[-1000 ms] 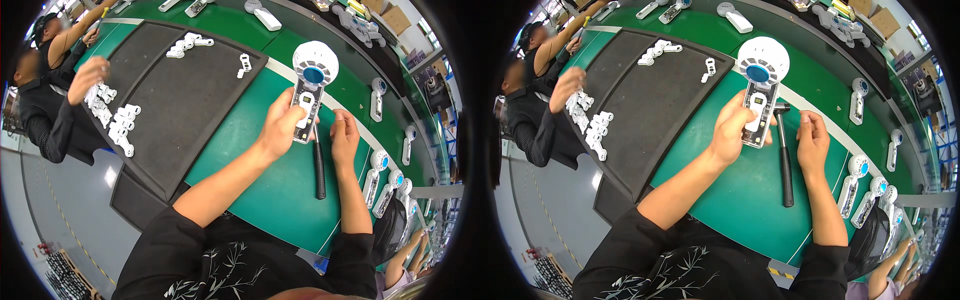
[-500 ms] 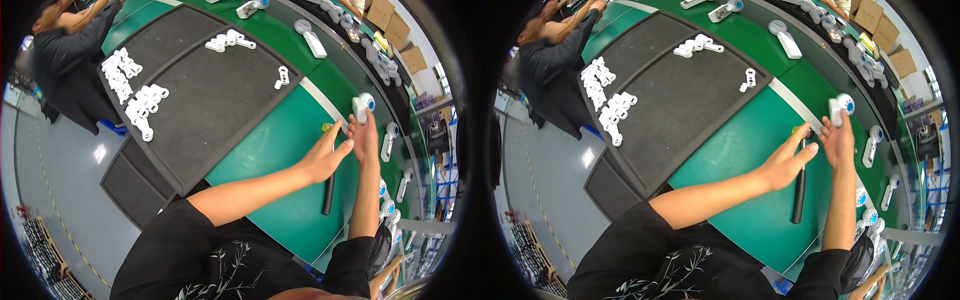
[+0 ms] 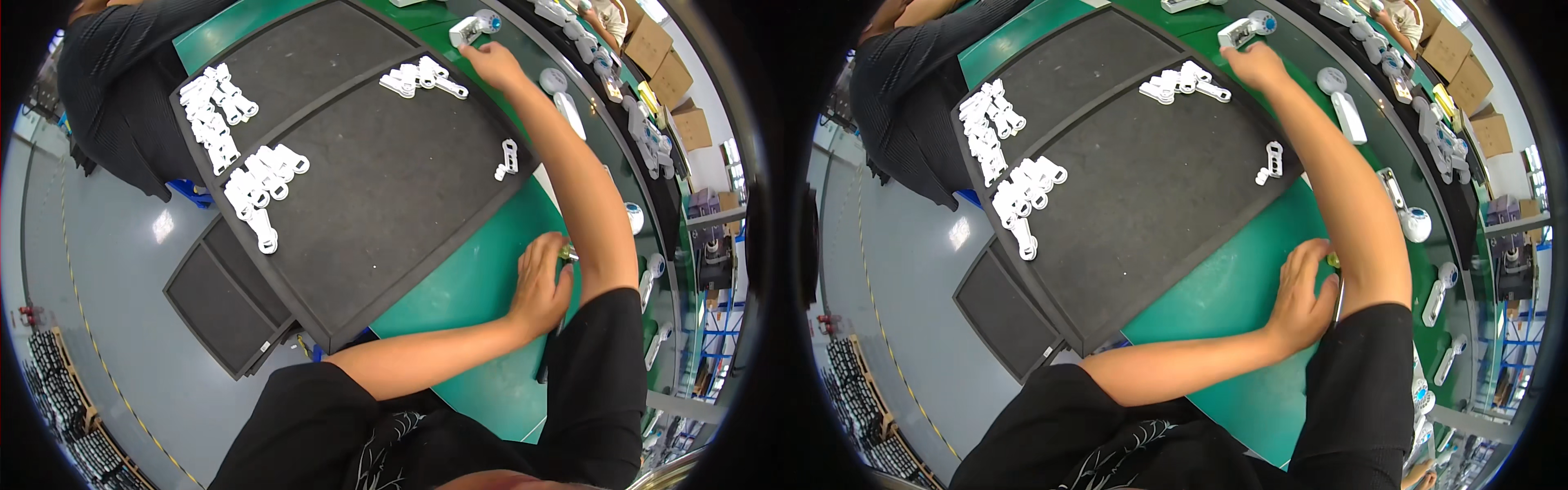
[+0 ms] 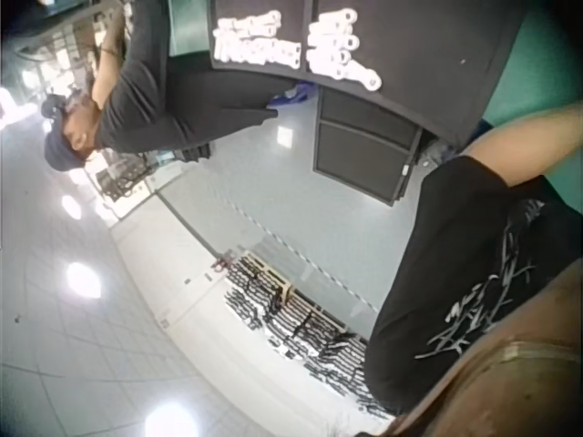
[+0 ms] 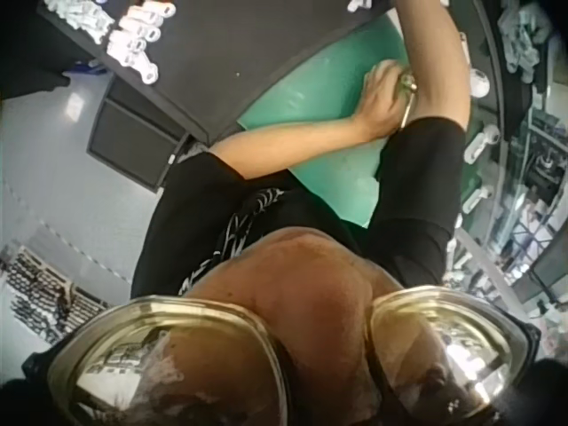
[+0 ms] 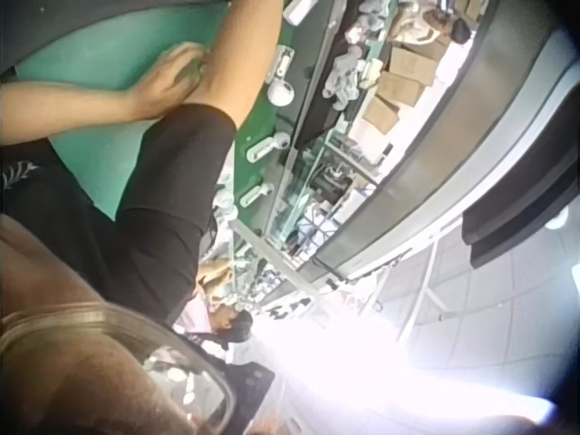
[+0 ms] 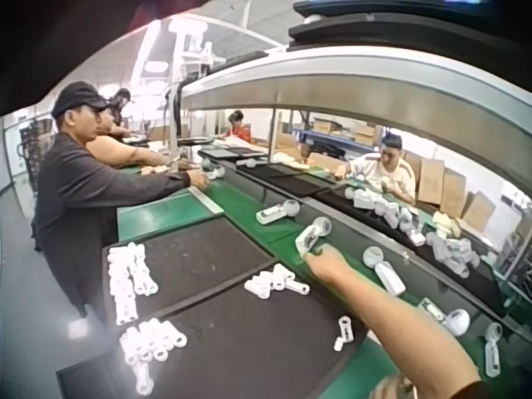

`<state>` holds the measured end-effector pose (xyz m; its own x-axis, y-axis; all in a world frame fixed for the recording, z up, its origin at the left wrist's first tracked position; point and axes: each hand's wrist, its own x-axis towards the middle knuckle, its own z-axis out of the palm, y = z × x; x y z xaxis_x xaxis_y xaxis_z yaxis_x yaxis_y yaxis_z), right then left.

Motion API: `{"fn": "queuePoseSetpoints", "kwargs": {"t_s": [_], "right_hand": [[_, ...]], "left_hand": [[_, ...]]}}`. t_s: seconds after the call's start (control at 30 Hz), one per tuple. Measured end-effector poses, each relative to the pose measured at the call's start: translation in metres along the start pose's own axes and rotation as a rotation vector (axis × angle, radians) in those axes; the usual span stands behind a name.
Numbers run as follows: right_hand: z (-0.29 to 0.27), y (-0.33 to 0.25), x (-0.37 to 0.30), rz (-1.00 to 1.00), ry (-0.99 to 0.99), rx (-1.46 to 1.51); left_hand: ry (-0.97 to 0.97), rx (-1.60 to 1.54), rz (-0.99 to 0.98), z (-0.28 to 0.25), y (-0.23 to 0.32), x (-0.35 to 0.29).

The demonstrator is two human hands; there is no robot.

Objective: Assembling small electronic handheld devices at a production line station using a small mallet.

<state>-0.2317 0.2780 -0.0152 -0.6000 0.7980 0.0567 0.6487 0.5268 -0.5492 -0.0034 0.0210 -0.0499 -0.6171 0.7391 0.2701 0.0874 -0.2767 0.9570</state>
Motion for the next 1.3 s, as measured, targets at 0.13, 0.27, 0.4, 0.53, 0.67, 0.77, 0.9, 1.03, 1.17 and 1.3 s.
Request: {"fn": "queuePoseSetpoints", "kwargs": {"t_s": [0.13, 0.27, 0.4, 0.53, 0.67, 0.77, 0.9, 1.03, 1.17, 1.3], "right_hand": [[0.031, 0.022, 0.075, 0.074, 0.053, -0.054], [0.037, 0.024, 0.094, 0.143, 0.177, -0.226], [0.000, 0.054, 0.102, 0.135, 0.243, -0.311], [-0.016, 0.068, 0.069, 0.166, 0.140, -0.206], [-0.063, 0.090, 0.013, 0.223, 0.026, 0.471], [-0.117, 0.096, -0.080, 0.130, -0.168, 0.549], [-0.125, 0.047, -0.225, 0.121, -0.145, 0.397], [-0.134, 0.047, -0.296, -0.120, -0.055, -0.091], [-0.116, -0.009, -0.310, -0.429, 0.044, -0.297], [-0.054, -0.097, -0.309, -0.605, -0.212, -0.142]], "left_hand": [[0.022, -0.027, -0.031, 0.005, -0.008, -0.002], [0.049, -0.094, -0.063, -0.005, -0.006, 0.005], [0.009, -0.008, -0.064, 0.008, -0.006, 0.005], [0.114, -0.090, -0.046, 0.007, -0.018, 0.007], [0.232, -0.213, -0.084, 0.003, -0.007, 0.021], [0.272, -0.334, -0.160, -0.011, 0.011, 0.030], [0.189, -0.525, -0.313, -0.027, 0.014, 0.038], [-0.076, -0.805, -0.510, -0.016, 0.004, 0.050], [0.067, -0.507, -0.352, -0.006, -0.029, 0.053], [-0.115, -1.147, 0.137, 0.006, -0.020, 0.040]]}}
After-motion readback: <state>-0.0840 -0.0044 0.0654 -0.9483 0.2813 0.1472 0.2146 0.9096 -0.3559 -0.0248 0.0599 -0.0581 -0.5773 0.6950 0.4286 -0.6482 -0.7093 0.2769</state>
